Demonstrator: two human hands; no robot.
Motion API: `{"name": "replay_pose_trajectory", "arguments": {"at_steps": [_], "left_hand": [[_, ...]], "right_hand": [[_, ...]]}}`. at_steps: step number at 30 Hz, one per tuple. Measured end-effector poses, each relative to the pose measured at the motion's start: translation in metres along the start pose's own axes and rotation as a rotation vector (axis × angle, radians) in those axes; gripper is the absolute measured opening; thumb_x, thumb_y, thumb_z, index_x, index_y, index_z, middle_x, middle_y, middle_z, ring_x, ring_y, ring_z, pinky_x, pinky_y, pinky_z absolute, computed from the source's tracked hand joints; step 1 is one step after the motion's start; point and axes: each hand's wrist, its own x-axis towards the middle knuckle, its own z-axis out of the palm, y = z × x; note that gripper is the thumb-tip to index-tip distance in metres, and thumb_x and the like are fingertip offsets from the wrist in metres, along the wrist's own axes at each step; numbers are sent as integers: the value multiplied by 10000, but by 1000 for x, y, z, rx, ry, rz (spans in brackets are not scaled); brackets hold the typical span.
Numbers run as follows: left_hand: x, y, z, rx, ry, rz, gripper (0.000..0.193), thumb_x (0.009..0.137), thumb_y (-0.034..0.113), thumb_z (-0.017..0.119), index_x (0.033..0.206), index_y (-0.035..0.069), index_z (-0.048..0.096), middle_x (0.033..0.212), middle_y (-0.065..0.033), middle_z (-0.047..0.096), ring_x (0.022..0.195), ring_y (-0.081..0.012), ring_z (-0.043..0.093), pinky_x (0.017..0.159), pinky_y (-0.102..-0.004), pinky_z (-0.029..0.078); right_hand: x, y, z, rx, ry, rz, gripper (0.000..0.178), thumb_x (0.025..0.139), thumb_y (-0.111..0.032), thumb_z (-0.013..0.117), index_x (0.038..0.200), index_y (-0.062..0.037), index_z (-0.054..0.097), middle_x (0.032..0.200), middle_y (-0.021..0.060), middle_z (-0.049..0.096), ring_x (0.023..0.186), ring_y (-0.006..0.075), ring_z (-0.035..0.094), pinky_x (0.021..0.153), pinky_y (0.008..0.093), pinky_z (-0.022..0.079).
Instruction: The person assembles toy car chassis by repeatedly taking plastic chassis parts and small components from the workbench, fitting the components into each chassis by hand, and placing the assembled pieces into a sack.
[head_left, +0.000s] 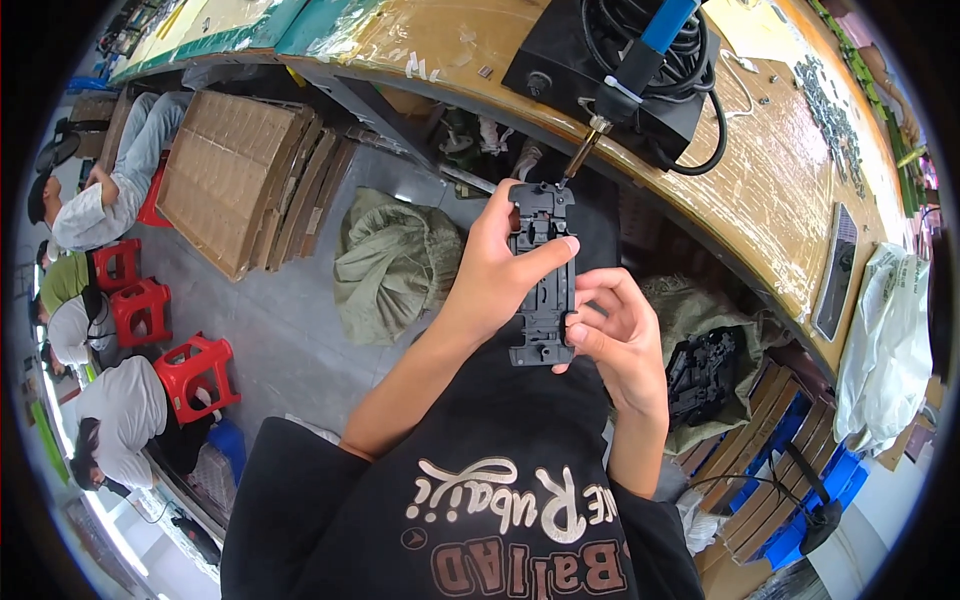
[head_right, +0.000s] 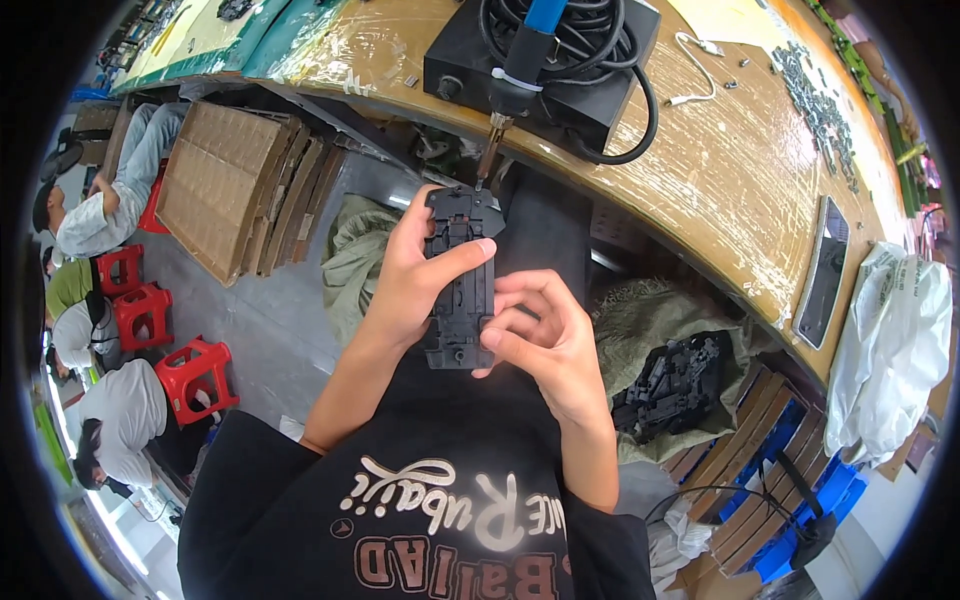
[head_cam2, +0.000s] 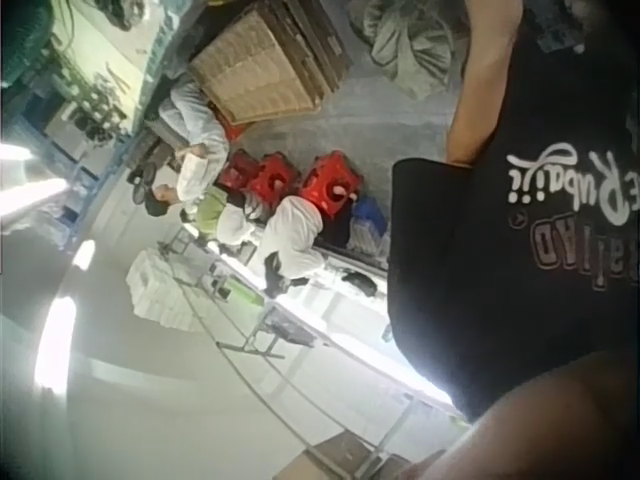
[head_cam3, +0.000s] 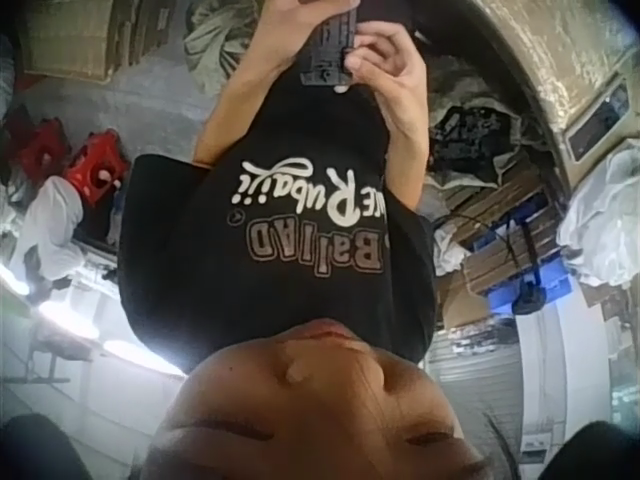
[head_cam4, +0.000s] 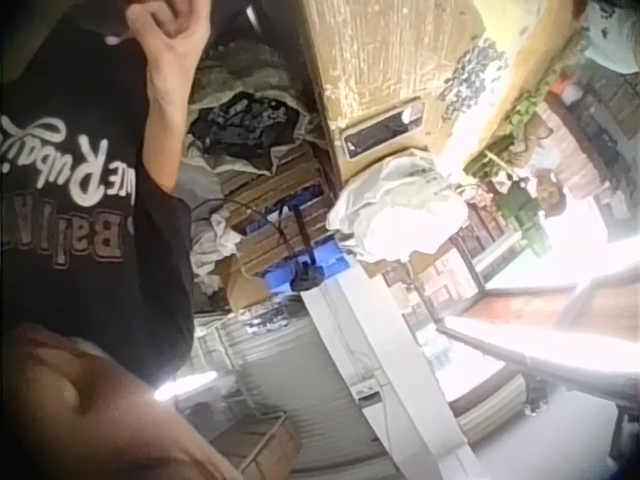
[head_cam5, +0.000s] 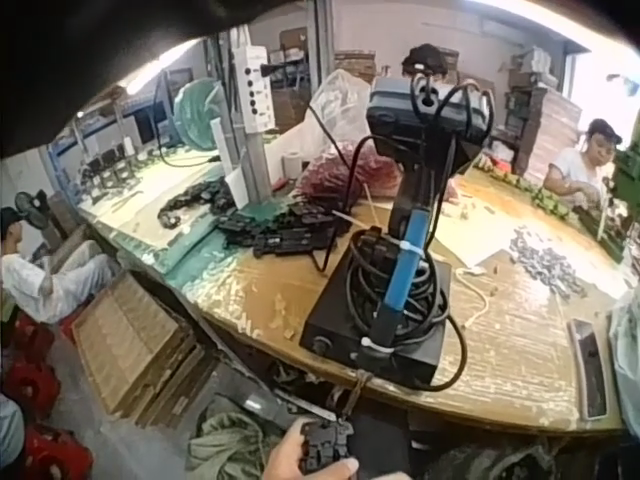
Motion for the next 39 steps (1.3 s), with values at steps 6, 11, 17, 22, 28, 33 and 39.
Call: {"name": "replay_pose_trajectory", "arguments": {"at_steps": [6, 11, 17, 22, 28, 33, 39], "left_hand": [[2, 3, -2, 14, -4, -13, 281, 686, 52, 645, 890, 44, 452, 789, -17, 512, 729, -75, 472, 644, -230, 404], [3, -4, -7, 99, -29, 104, 308, 705, 56, 645, 968, 41, 484, 842, -23, 539, 739, -71, 508, 638, -210, 424], [12, -7, -10, 128, -12, 60, 320, 709, 63, 645, 983, 37, 481, 843, -26, 548, 744, -74, 509, 642, -210, 424], [10, 3, -6, 107, -7, 53, 286, 688, 40, 642, 907, 34, 457, 783, -18, 522, 727, -73, 483, 641, -230, 414], [11, 7, -4, 67, -13, 34, 279, 693, 41, 639, 908, 34, 461, 789, -17, 524, 738, -74, 485, 650, -232, 413], [9, 10, -1, 29, -4, -18, 274, 697, 42, 633, 908, 35, 458, 786, -16, 522, 731, -79, 483, 652, -235, 410], [10, -8, -4, 102, 9, 150, 279, 703, 28, 621, 918, 36, 444, 789, -8, 499, 735, -78, 466, 671, -233, 396]], "right_hand": [[-1, -3, 7, 10, 35, 5, 406, 734, 85, 601, 1092, 38, 415, 942, 116, 491, 804, 169, 565, 607, 322, 563], [-1, 3, 5, 7, 0, -1, 483, 720, 90, 618, 1148, 45, 399, 952, 104, 470, 815, 165, 547, 626, 327, 563], [6, 8, 1, -1, 55, 31, 509, 702, 101, 631, 1155, 46, 403, 955, 99, 466, 809, 162, 543, 640, 324, 562], [3, 5, 4, 20, 39, 11, 499, 698, 103, 635, 1143, 54, 416, 950, 106, 472, 808, 163, 543, 635, 318, 561], [1, -1, 11, 23, 55, -25, 505, 696, 110, 631, 1148, 66, 411, 926, 119, 483, 787, 164, 546, 616, 310, 558], [1, -3, 12, 18, 64, -32, 495, 701, 101, 631, 1147, 67, 418, 924, 120, 488, 782, 162, 547, 608, 303, 555], [1, 8, 1, -74, 106, -38, 461, 722, 76, 626, 1144, 55, 444, 927, 95, 489, 801, 144, 544, 622, 289, 552]]}}
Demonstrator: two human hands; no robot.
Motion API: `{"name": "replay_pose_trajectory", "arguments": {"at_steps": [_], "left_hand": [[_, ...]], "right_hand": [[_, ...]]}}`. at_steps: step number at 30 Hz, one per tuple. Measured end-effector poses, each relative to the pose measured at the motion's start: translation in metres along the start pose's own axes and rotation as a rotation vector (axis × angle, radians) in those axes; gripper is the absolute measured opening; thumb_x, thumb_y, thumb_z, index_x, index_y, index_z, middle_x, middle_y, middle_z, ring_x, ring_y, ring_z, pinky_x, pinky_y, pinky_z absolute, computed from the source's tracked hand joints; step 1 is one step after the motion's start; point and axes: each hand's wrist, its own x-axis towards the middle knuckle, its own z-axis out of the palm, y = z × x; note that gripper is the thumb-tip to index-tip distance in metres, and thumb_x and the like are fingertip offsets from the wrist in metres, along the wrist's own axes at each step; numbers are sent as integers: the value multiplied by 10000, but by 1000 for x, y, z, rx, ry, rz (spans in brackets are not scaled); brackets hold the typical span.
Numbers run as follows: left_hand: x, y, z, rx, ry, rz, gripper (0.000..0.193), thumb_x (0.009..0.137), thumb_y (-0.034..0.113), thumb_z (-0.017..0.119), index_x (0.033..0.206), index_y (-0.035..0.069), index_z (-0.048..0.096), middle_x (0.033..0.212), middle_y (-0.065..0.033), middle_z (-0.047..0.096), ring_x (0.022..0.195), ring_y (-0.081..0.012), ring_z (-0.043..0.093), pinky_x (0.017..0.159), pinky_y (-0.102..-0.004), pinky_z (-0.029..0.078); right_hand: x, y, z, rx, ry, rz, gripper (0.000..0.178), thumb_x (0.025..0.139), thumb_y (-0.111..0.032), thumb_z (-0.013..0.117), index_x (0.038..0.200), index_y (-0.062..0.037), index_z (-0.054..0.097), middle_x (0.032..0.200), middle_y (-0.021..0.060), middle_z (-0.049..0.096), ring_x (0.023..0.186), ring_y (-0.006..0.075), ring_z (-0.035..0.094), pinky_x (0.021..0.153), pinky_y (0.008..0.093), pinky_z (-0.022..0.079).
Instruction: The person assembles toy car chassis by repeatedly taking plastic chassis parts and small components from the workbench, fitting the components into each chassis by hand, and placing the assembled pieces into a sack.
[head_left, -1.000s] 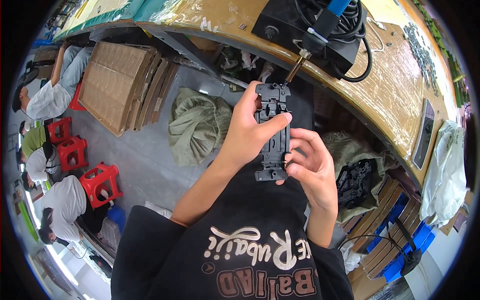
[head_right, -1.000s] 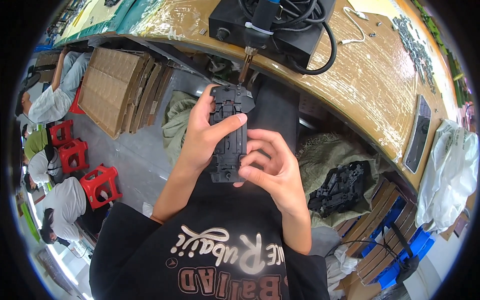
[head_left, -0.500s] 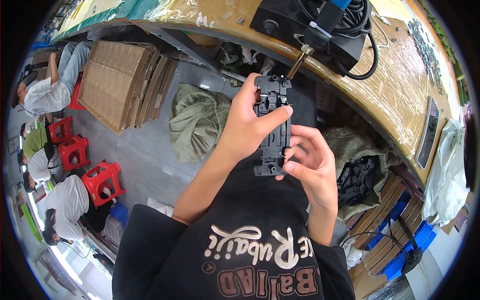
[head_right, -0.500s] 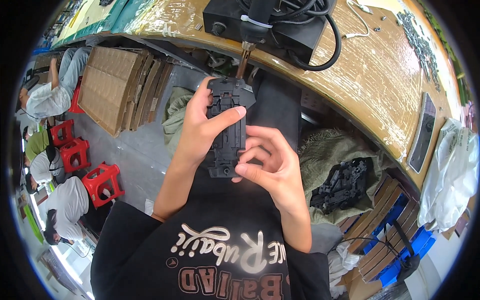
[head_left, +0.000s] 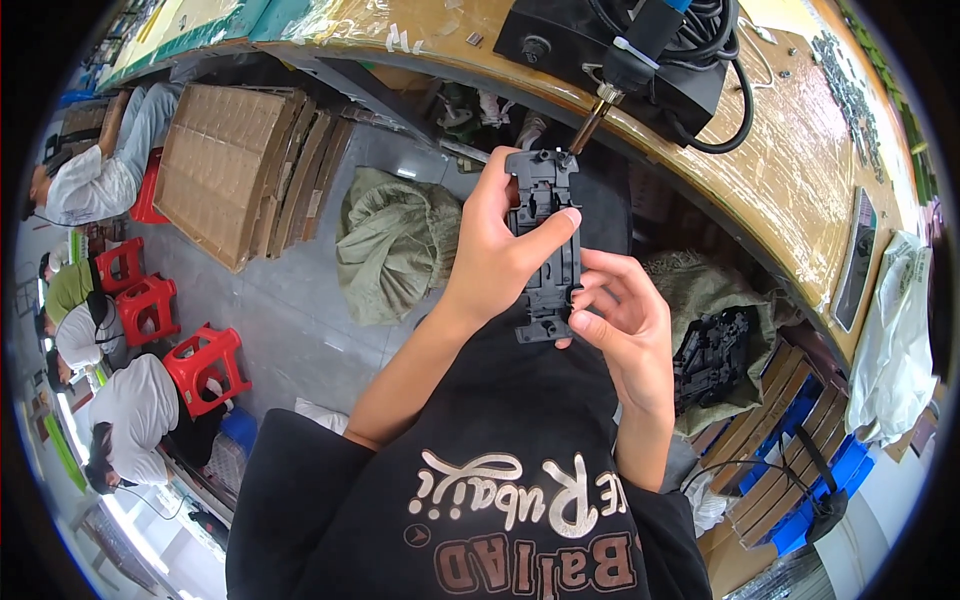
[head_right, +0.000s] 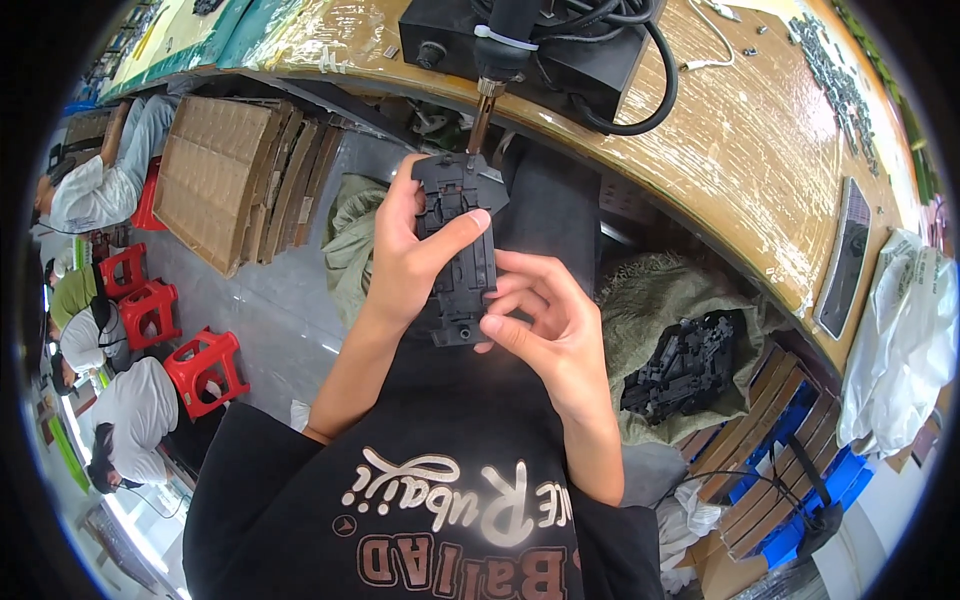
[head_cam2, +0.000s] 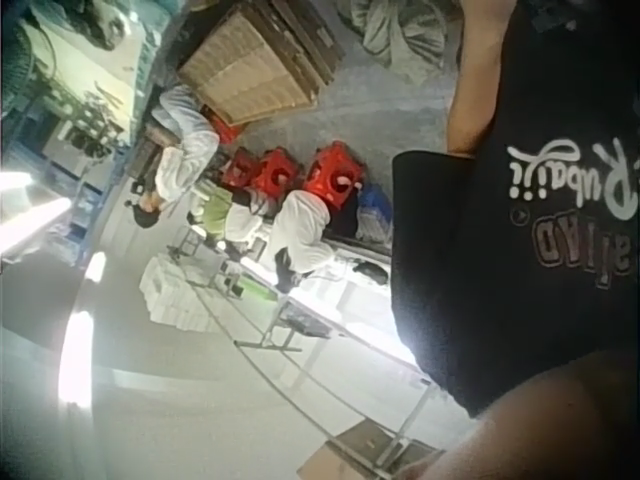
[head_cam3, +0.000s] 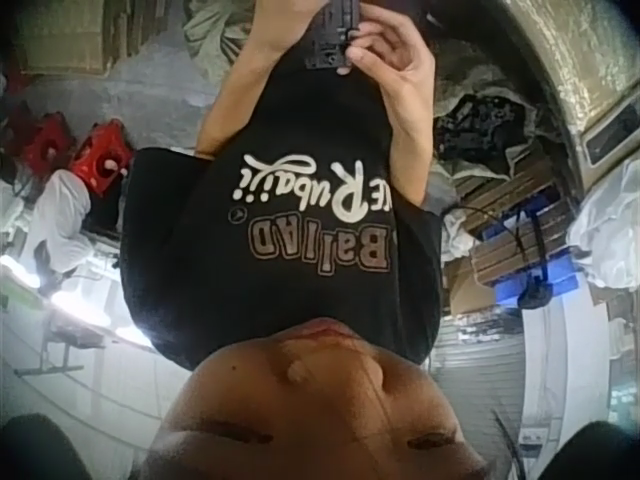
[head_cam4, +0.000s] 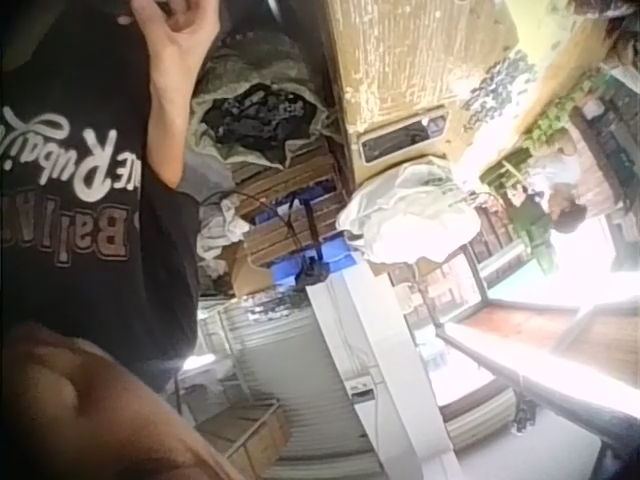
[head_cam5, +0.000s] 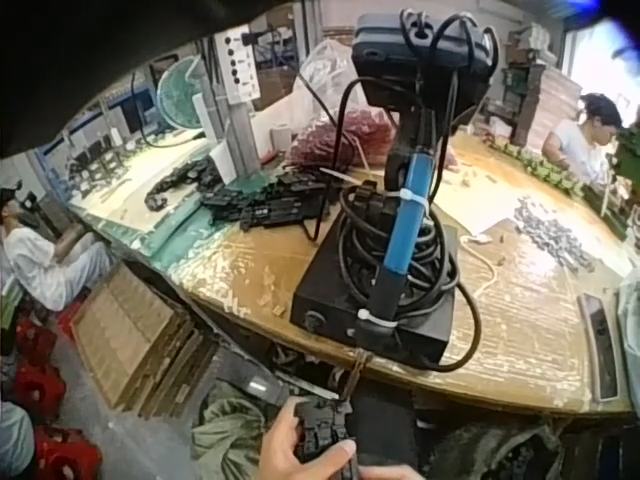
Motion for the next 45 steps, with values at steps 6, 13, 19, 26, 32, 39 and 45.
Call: {"name": "replay_pose_trajectory", "arguments": {"at_steps": [6, 13, 19, 26, 32, 39, 45], "left_hand": [[-6, -5, -4, 40, -14, 23, 303, 725, 33, 620, 984, 19, 464, 848, -39, 532, 729, -74, 505, 638, -209, 427], [-5, 8, 0, 27, -35, -40, 289, 713, 20, 620, 933, 34, 433, 798, -13, 501, 745, -74, 468, 672, -233, 401], [-5, 3, -2, 33, -58, -9, 293, 715, 25, 624, 935, 36, 431, 802, -10, 502, 747, -72, 468, 671, -232, 400], [-7, -7, -6, 29, -84, -2, 331, 724, 42, 630, 1002, 26, 452, 864, -14, 509, 782, -75, 469, 718, -233, 402], [-18, -18, -11, 15, -123, -134, 396, 746, 63, 617, 1111, 9, 475, 1050, -46, 537, 870, -82, 477, 792, -233, 394], [-28, -49, -8, 33, -202, -198, 235, 771, 96, 612, 952, -7, 503, 936, -35, 462, 839, -105, 479, 745, -237, 394], [-40, -63, -3, 45, -193, -245, 266, 759, 102, 662, 953, 43, 490, 836, 7, 497, 766, -51, 494, 694, -203, 418]], "right_hand": [[-3, 5, -1, -28, -8, 9, 453, 725, 75, 623, 1143, 49, 451, 933, 84, 488, 810, 135, 544, 632, 288, 552], [-7, -1, 4, -61, -2, -30, 451, 722, 93, 614, 1140, 57, 449, 933, 85, 484, 801, 132, 547, 632, 283, 551], [-8, 2, 3, -48, 0, -29, 451, 723, 98, 610, 1142, 57, 449, 934, 82, 481, 802, 124, 544, 629, 275, 550], [-5, 7, -2, -56, -2, -20, 439, 723, 103, 606, 1131, 53, 453, 936, 85, 473, 781, 132, 551, 642, 279, 545], [-12, 17, -7, -78, 10, 47, 438, 718, 113, 605, 1124, 52, 450, 946, 86, 462, 782, 141, 553, 644, 282, 540], [-22, 31, -27, -200, 93, 38, 405, 731, 121, 580, 1117, 48, 479, 933, 91, 496, 771, 110, 538, 661, 249, 525], [-34, 45, -48, -254, 152, 48, 397, 738, 103, 580, 1117, 14, 500, 924, 88, 506, 758, 96, 533, 648, 228, 510]]}}
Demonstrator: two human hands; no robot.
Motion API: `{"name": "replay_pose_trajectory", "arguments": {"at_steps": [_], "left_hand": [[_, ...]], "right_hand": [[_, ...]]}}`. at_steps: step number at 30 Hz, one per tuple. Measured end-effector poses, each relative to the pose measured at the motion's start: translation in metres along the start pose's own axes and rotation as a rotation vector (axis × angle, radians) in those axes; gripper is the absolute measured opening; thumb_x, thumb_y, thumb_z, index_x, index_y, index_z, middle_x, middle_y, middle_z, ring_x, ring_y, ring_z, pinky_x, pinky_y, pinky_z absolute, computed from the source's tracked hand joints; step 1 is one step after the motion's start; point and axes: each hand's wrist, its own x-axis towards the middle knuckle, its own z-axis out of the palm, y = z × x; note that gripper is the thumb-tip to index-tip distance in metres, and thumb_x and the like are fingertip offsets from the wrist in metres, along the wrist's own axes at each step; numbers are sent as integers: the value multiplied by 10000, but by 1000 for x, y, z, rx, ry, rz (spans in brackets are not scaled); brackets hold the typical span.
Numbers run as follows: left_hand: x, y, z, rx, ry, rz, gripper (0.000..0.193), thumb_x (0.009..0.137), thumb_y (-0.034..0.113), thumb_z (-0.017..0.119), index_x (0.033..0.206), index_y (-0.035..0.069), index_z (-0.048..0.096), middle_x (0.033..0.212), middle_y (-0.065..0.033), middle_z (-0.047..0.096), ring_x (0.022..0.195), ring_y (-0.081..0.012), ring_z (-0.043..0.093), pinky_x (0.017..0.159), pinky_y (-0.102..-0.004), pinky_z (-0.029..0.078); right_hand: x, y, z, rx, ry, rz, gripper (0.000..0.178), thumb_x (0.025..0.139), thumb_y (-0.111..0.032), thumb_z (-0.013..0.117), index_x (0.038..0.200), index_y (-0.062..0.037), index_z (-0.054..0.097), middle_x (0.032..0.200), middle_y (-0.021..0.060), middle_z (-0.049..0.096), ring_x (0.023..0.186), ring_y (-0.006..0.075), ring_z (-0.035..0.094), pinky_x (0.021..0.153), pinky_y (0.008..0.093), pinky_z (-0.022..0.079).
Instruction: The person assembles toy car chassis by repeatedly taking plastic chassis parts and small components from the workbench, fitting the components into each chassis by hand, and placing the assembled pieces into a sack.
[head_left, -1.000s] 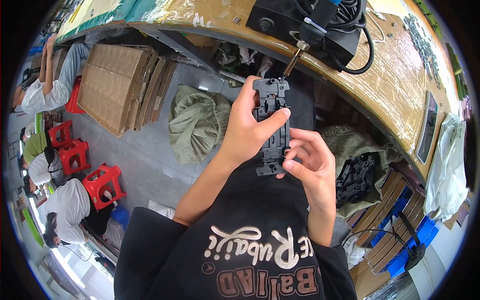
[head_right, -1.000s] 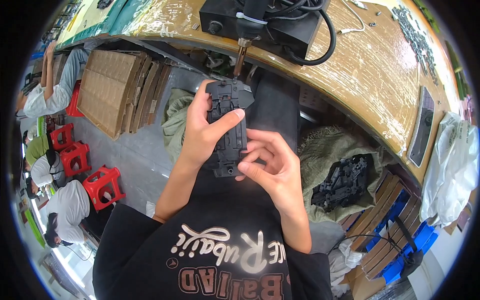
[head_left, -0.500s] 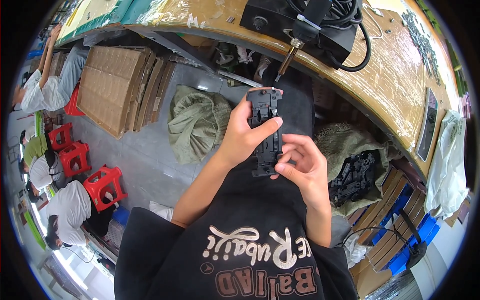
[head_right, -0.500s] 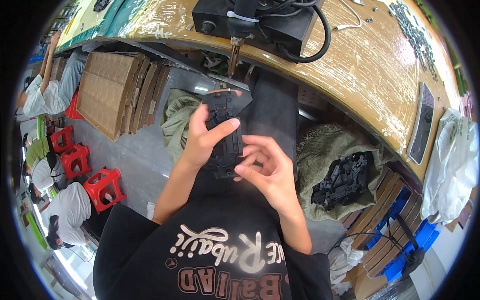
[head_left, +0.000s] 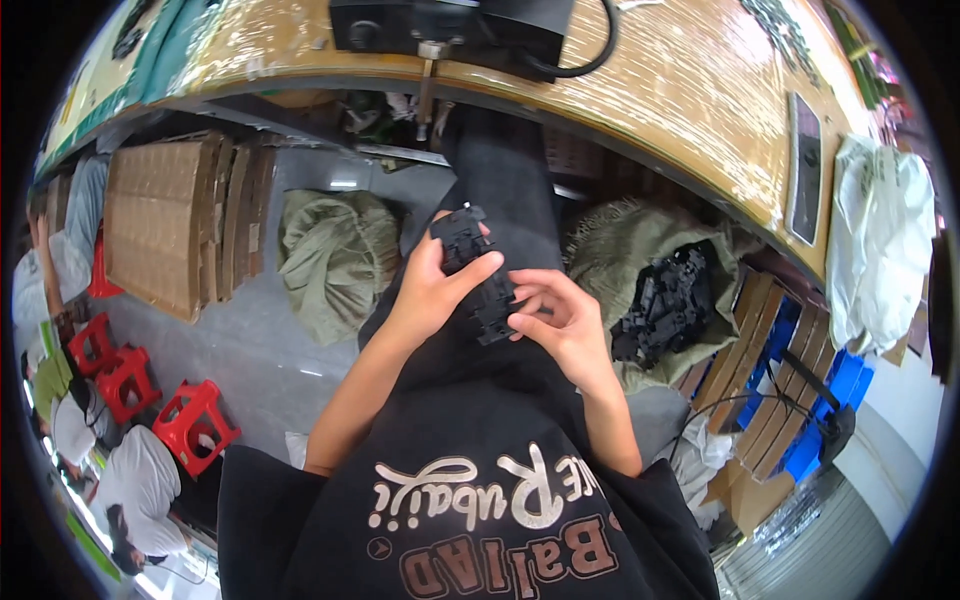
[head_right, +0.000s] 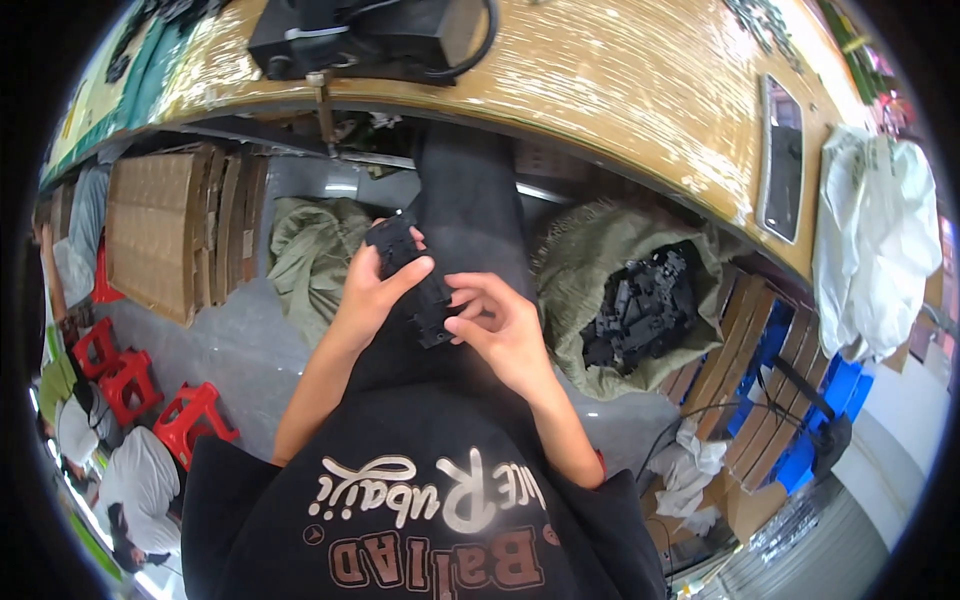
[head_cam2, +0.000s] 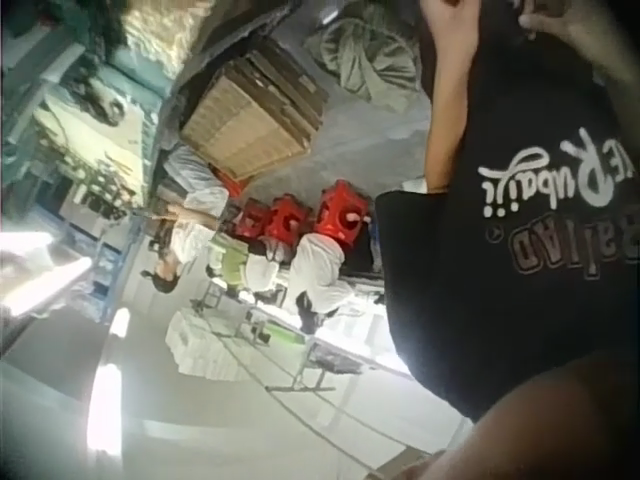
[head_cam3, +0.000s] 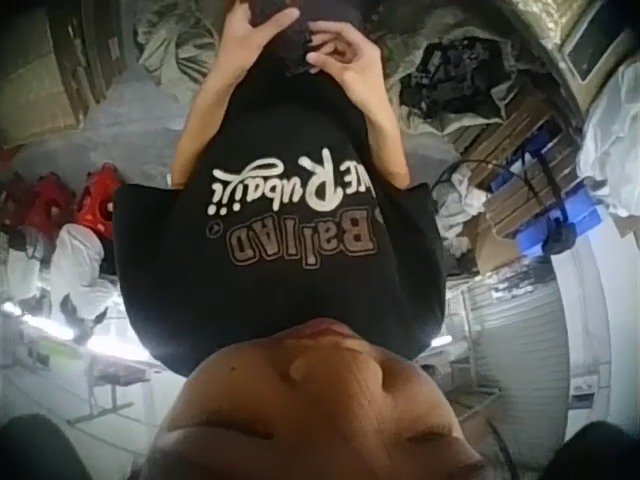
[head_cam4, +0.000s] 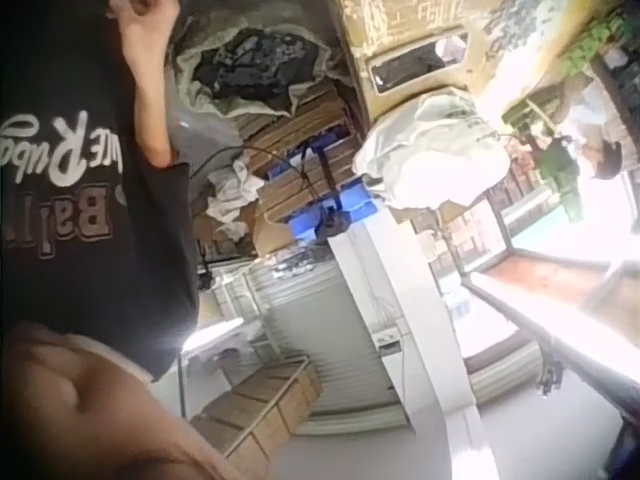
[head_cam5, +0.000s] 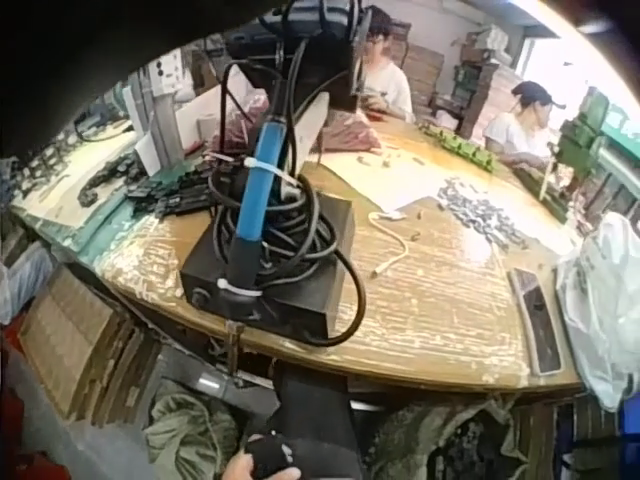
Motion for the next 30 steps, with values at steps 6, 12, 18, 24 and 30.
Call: {"name": "replay_pose_trajectory", "arguments": {"at_steps": [6, 12, 18, 24, 30], "left_hand": [[-7, -2, 16, -90, 70, 22, 275, 768, 69, 648, 999, 10, 511, 850, 2, 524, 789, -54, 511, 696, -204, 428], [0, 16, 6, -54, 120, 128, 247, 772, 89, 647, 964, 9, 514, 816, -2, 549, 734, -43, 516, 666, -196, 426], [0, 30, 1, 103, 89, 173, 317, 763, 112, 656, 1018, 21, 491, 843, -22, 566, 724, -76, 528, 662, -224, 447], [10, 7, -34, 10, 16, 140, 438, 834, 115, 554, 1224, 43, 368, 1115, -117, 494, 830, -126, 539, 676, -246, 473], [4, 8, -125, 122, 512, 22, 327, 890, 243, 485, 1142, 35, 468, 1059, -91, 546, 802, -124, 548, 705, -276, 459]], "right_hand": [[-11, 2, 1, 74, -4, 14, 392, 732, 98, 589, 1107, 26, 503, 929, 92, 502, 753, 113, 546, 649, 242, 518], [1, -4, 20, 91, 2, -23, 383, 731, 111, 585, 1097, 37, 497, 935, 96, 503, 765, 114, 547, 656, 252, 523], [1, -9, 24, 105, -13, -51, 373, 729, 114, 585, 1083, 31, 504, 914, 81, 503, 768, 111, 538, 656, 255, 524], [-4, 19, -48, -86, 284, -76, 356, 724, 83, 587, 1066, 9, 519, 878, 67, 521, 714, 97, 539, 610, 243, 515], [-82, 81, -204, -742, 955, 125, 373, 665, 68, 603, 1020, -19, 535, 824, 109, 572, 739, 197, 571, 679, 290, 464]]}}
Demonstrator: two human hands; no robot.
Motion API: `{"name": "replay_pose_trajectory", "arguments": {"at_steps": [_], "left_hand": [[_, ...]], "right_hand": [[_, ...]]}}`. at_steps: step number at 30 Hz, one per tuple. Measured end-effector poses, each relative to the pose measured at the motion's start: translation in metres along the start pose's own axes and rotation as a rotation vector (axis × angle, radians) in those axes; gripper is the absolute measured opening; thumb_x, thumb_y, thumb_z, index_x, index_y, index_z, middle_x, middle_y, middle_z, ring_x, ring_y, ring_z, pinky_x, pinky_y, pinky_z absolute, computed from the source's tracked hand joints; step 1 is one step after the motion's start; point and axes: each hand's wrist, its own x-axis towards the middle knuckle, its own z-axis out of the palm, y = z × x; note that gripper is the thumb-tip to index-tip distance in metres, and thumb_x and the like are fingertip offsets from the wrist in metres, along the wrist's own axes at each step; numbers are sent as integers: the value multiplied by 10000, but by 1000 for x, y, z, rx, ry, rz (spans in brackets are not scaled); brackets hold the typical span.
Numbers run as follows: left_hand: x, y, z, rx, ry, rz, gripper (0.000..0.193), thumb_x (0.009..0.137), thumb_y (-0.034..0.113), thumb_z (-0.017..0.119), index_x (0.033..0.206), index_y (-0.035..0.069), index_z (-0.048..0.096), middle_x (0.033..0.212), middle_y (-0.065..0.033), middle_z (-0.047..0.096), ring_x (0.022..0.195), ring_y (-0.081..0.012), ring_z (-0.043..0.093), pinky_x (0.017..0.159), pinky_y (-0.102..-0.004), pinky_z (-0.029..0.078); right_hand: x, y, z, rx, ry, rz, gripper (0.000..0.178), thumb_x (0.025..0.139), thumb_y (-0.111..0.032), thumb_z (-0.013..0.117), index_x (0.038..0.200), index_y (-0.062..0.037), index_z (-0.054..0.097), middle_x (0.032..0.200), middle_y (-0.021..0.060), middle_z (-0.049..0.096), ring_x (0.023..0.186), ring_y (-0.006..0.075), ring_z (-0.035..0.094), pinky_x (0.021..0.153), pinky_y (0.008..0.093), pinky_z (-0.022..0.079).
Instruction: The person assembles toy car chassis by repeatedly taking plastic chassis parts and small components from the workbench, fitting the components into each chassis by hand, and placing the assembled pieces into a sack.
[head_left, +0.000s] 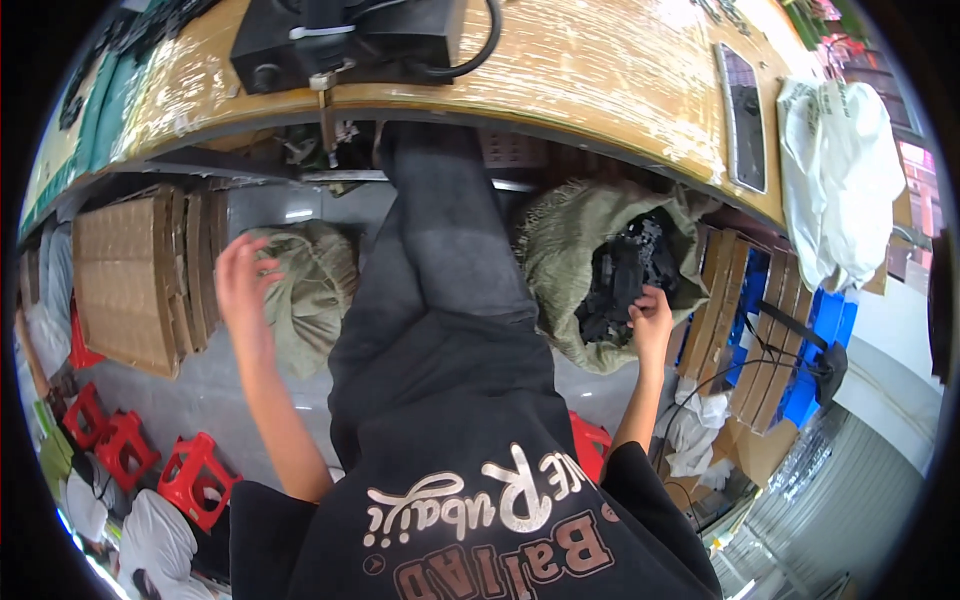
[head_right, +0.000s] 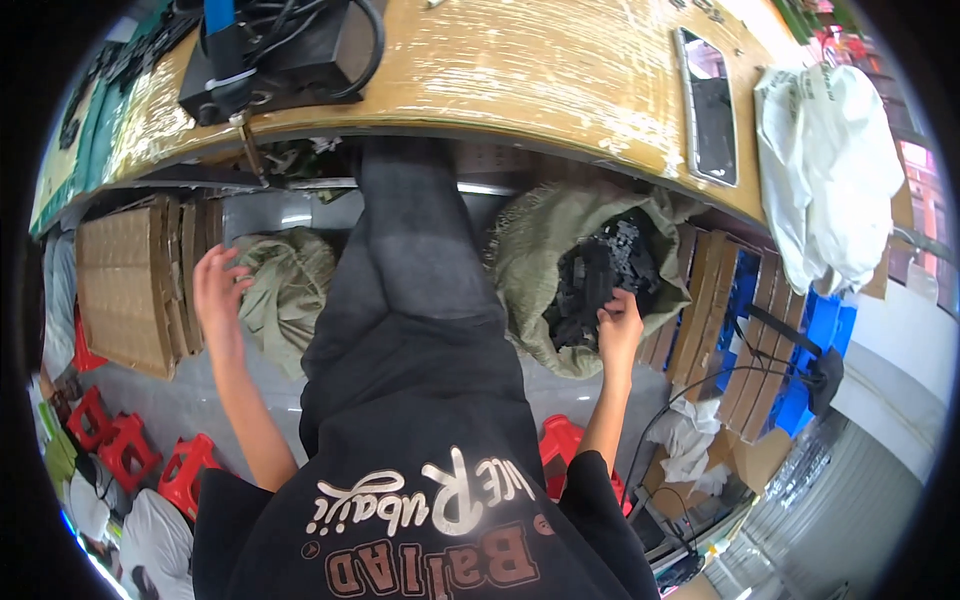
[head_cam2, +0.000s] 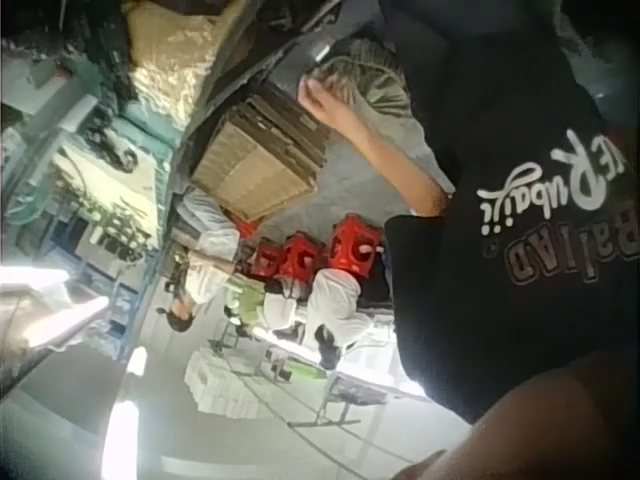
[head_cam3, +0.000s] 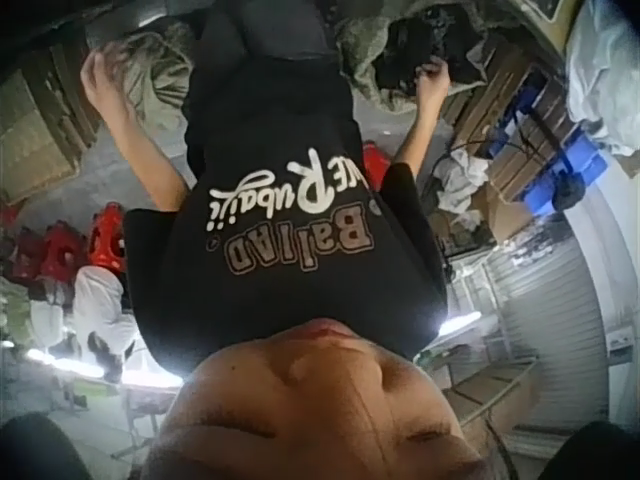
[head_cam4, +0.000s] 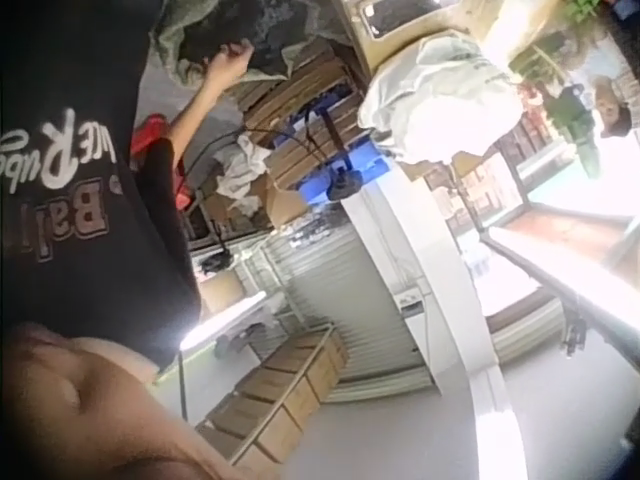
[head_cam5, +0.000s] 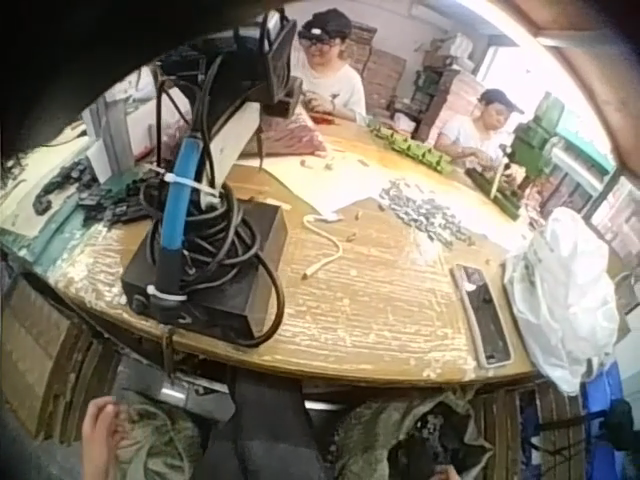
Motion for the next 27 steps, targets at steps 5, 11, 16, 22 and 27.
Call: {"name": "replay_pose_trajectory", "arguments": {"at_steps": [5, 11, 16, 22, 27], "left_hand": [[15, 20, -32, -52, 109, 79, 308, 897, 216, 479, 1132, 18, 461, 1036, -106, 545, 782, -113, 536, 680, -250, 466], [37, 57, -48, -73, 147, 255, 286, 902, 198, 472, 1124, 18, 461, 1027, -96, 549, 771, -112, 537, 684, -245, 457], [46, 105, -11, -95, 103, 416, 276, 899, 161, 472, 1129, 10, 450, 1018, -99, 552, 784, -113, 534, 684, -242, 456], [68, 145, 13, 160, 49, 711, 274, 856, 110, 535, 1105, 20, 464, 1003, -86, 559, 858, -115, 531, 736, -239, 442], [109, 174, 36, 550, 47, 936, 172, 790, 104, 574, 946, 35, 544, 897, -64, 545, 821, -169, 524, 749, -277, 428]], "right_hand": [[-17, 41, -18, -373, 224, -104, 361, 704, -56, 645, 1043, -29, 526, 1009, 150, 532, 920, 294, 526, 821, 351, 415], [-5, -60, -35, -90, 284, -257, 317, 746, -49, 634, 1051, -31, 548, 1000, 100, 563, 913, 230, 547, 804, 312, 430], [16, -195, -74, 337, 354, -540, 239, 798, -23, 596, 1033, 11, 566, 953, 49, 592, 826, 108, 559, 749, 232, 450], [104, -311, -70, 55, 267, -899, 192, 784, -96, 585, 950, -2, 600, 845, 112, 624, 730, 156, 594, 665, 259, 460], [225, -332, -60, -192, 440, -1100, 131, 757, -53, 537, 863, 3, 590, 815, 154, 603, 765, 304, 576, 693, 369, 449]]}}
